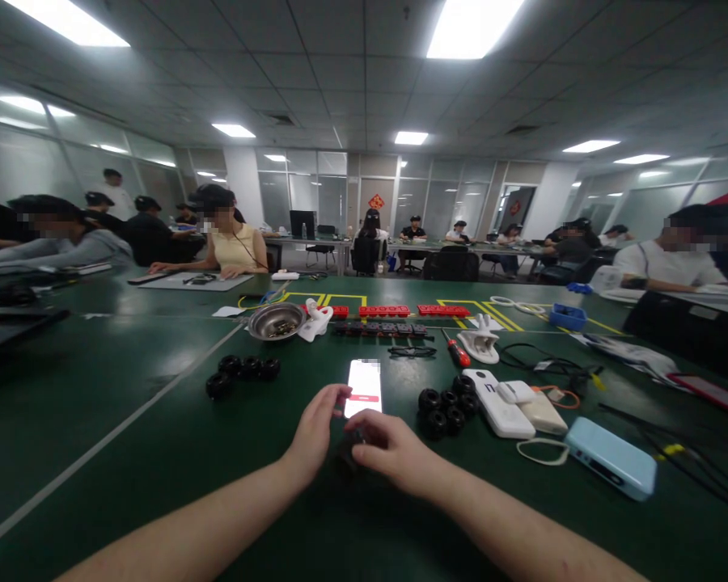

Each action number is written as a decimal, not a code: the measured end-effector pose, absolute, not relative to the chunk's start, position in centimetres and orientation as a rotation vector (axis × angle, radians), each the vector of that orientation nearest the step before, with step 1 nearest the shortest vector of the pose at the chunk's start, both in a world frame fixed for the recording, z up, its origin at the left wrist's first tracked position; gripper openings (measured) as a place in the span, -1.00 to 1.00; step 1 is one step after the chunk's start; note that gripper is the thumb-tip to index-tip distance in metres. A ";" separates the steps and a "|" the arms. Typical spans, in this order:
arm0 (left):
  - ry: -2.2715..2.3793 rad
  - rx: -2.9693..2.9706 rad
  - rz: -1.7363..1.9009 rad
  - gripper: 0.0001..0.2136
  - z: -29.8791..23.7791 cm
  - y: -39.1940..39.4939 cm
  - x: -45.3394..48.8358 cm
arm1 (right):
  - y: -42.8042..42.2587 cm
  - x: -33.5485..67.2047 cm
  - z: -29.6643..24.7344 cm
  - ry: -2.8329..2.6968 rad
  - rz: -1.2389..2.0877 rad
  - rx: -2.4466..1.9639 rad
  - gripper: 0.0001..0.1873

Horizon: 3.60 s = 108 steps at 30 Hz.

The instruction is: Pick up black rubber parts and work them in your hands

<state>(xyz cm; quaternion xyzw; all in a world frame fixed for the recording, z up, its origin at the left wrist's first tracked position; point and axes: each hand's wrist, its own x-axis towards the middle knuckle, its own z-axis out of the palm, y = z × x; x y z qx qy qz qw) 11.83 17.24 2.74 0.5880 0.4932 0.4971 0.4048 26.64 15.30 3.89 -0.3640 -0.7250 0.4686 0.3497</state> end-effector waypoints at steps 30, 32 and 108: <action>1.195 2.021 0.993 -0.69 -0.2 17.2 10.7 | 16.1 24.9 -1.1 -1.516 1.368 -1.070 -0.59; 1.210 2.134 1.000 -0.72 -0.2 17.5 10.4 | 16.0 24.4 -1.7 -1.373 1.472 -1.074 -0.59; 1.056 1.155 0.749 -0.49 -1.6 17.7 12.1 | 17.0 28.7 0.0 -2.177 0.360 -0.785 -0.46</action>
